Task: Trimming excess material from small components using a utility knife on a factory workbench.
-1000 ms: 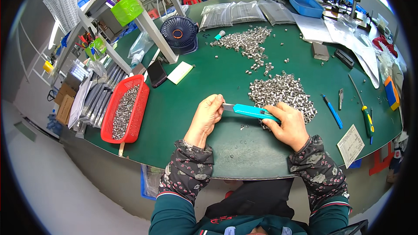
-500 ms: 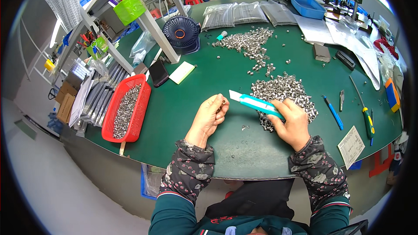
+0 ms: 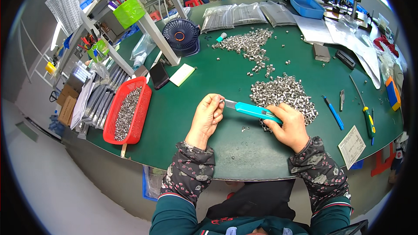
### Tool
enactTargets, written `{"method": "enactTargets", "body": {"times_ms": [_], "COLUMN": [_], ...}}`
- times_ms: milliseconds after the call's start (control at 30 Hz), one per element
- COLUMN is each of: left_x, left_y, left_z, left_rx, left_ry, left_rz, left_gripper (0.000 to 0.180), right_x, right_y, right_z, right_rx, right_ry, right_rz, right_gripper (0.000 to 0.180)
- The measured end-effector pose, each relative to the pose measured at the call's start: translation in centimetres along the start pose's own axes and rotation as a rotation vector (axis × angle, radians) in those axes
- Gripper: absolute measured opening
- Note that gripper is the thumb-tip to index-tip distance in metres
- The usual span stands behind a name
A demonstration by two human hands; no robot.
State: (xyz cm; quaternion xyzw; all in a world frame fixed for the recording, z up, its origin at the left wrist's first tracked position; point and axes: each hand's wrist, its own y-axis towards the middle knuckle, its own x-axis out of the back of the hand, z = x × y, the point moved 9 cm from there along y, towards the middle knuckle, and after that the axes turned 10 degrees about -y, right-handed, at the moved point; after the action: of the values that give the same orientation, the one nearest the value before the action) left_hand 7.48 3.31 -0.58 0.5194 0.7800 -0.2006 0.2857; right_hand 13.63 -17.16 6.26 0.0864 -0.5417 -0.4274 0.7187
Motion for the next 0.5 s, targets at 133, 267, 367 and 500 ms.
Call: {"method": "enactTargets", "body": {"times_ms": [133,267,367,500], "left_x": [-0.6,-1.1,-1.2,-1.7], "left_y": [-0.1,-0.2,-0.2,-0.3], "left_z": [0.0,0.1,0.1,-0.1], "left_rx": [0.007,0.005,-0.007,-0.001], "left_ry": [0.011,0.002,-0.023,-0.017], "left_rz": [-0.006,0.023,0.064,0.108], "left_gripper": [0.016,0.015,0.015,0.016], "right_x": [-0.2,-0.2,-0.3,-0.3], "right_y": [0.1,0.0,0.1,0.1], "right_z": [0.0,0.0,0.0,-0.3], "right_rx": [0.005,0.003,-0.003,-0.023], "right_ry": [0.014,0.018,0.017,0.051], "right_rz": [0.022,0.021,0.038,0.036], "right_gripper": [0.027,0.027,0.027,0.027]}}
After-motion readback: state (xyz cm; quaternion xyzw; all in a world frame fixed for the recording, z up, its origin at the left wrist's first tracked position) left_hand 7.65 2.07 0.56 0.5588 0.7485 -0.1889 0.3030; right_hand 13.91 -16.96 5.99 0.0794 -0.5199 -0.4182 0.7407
